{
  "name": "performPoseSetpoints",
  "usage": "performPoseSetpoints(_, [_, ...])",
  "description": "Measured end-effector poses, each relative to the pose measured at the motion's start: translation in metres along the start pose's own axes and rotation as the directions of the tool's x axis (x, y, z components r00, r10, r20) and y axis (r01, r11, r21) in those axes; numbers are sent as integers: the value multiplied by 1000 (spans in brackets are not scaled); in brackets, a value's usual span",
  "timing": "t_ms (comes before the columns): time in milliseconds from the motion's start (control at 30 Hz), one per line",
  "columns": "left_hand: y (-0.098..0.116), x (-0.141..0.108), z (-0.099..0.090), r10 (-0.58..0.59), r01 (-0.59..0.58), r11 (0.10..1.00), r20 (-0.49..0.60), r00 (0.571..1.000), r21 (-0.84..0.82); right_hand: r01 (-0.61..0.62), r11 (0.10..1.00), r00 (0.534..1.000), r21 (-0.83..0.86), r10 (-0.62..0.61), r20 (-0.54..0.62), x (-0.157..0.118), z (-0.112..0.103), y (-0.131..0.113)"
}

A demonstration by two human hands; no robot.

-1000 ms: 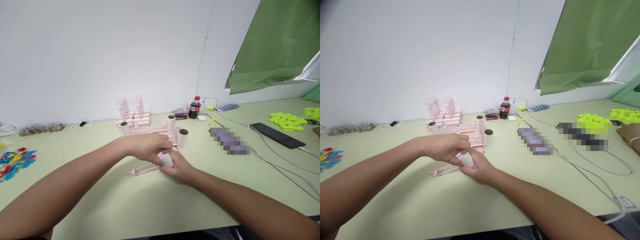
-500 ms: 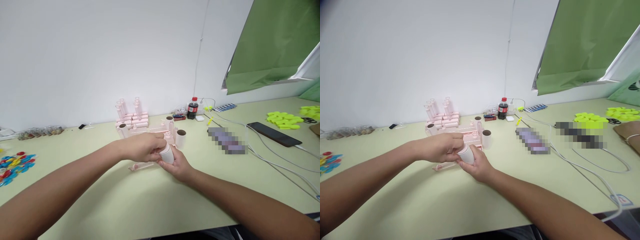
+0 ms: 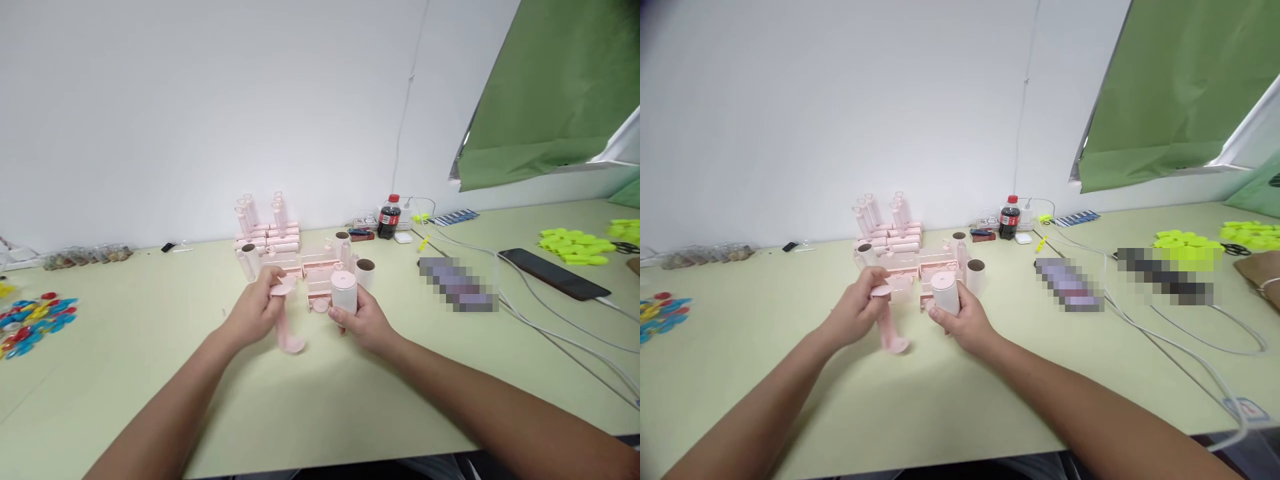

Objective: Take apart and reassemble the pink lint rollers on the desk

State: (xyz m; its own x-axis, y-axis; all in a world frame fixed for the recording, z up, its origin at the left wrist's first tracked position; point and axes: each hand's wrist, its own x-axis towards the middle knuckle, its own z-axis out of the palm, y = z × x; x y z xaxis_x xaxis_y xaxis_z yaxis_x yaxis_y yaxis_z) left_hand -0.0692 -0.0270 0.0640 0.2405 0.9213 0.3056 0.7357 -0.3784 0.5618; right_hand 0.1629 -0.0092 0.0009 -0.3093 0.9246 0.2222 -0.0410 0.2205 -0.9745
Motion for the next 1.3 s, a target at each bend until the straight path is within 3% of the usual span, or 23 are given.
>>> performPoseSetpoints(100, [-28, 1, -30, -150, 149, 989, 98, 984, 20, -17, 997, 999, -72, 20, 50, 1, -3, 3])
performPoseSetpoints(167, [-47, 2, -45, -308, 304, 951, 175, 935, 55, -5, 993, 995, -119, 17, 102, 1, -4, 5])
performPoseSetpoints(233, [-64, 3, -51, -410, 393, 911, 186, 893, 123, 16, 983, 989, -184, 12, 149, 1, -5, 5])
performPoseSetpoints(467, [-94, 17, -29, -497, 481, 851, 25, 867, 210, 148, 926, 933, -346, -15, 360, 1, -6, 5])
performPoseSetpoints(700, [-90, 23, -24, -512, 524, 805, -121, 851, 279, 116, 921, 933, -371, 28, 359, 0, -7, 4])
performPoseSetpoints(767, [-77, 20, -24, -476, 510, 817, -182, 860, 269, 114, 919, 935, -376, 28, 353, 0, -8, 5])
performPoseSetpoints(833, [-55, 14, -18, -379, 418, 893, -221, 899, 168, 119, 919, 934, -377, 26, 357, 0, -8, 6])
performPoseSetpoints(900, [-30, 7, -9, -144, 147, 989, -112, 983, 15, 127, 918, 931, -377, 21, 365, 1, -8, 7])
performPoseSetpoints(933, [-18, 3, -4, -16, 14, 997, -27, 1000, -73, 135, 917, 929, -376, 14, 369, 1, -8, 7])
performPoseSetpoints(1033, [6, -7, 10, 248, -216, 947, 113, 962, -236, 172, 919, 921, -354, -23, 389, 1, -8, 6])
performPoseSetpoints(1133, [10, -9, 15, 344, -290, 913, 161, 925, -286, 190, 925, 908, -329, -38, 418, 1, -8, 4])
performPoseSetpoints(1300, [-2, -6, 12, 295, -210, 907, 194, 936, -364, 133, 942, 914, -309, 4, 406, 2, -10, 7])
